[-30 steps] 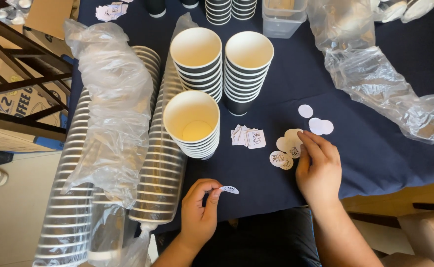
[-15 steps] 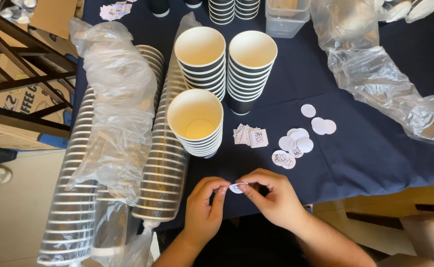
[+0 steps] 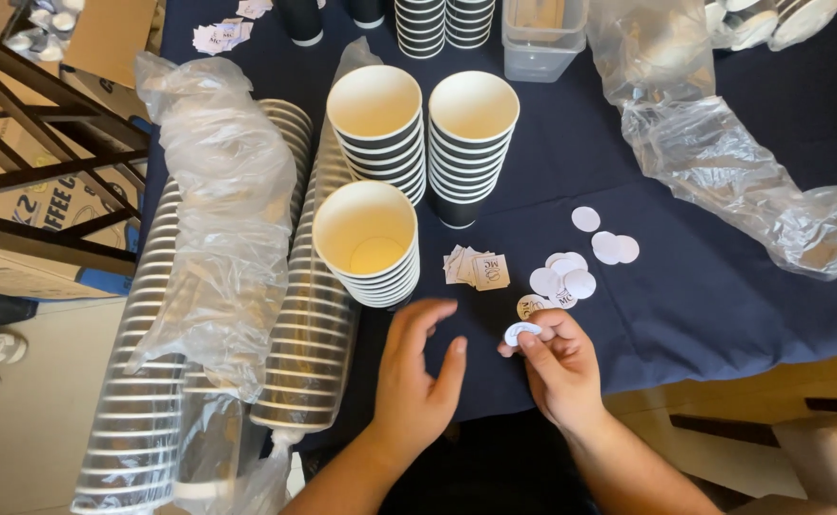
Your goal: Peeling small circular stickers and applying them to the bottom of paper coffee cups
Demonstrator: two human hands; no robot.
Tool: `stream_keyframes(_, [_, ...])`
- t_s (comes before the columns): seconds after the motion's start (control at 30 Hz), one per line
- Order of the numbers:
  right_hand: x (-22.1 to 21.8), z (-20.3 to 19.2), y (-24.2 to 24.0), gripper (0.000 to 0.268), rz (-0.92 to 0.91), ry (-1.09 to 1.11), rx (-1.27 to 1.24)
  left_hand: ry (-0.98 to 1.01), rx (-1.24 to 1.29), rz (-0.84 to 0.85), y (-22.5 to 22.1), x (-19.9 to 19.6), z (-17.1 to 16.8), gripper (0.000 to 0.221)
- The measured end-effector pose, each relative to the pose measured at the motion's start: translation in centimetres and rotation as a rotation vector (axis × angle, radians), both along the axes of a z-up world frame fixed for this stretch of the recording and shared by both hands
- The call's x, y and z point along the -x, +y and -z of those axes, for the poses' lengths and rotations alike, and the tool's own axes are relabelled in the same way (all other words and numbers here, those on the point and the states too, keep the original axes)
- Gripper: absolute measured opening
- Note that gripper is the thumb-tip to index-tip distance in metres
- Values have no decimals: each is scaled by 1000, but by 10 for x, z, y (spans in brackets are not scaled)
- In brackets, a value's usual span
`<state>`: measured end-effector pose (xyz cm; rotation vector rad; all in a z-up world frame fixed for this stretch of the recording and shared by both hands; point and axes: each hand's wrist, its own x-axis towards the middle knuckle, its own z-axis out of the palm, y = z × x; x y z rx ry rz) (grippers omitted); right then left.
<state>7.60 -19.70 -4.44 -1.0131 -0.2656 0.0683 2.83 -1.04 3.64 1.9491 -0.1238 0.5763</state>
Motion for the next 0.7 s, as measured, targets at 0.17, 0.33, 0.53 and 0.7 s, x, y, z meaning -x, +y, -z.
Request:
stream_keyframes(0.17, [-1,-11,2,4,-22,-44,-99,35,104,-45,-33,-51,4,62])
stream_keyframes(0.33, [-1,-14,3,5,-2,-69,-144,249,291,-143,-61,-97,13,91])
stream_keyframes(0.53, [-2,-3,1,5,18,-110,-157,361,356,-370,-85,-134,14,112])
stream_keyframes(0.7, [-1,-5,0,6,26,-116,-150,463,330,-611,-93,-159,14,116])
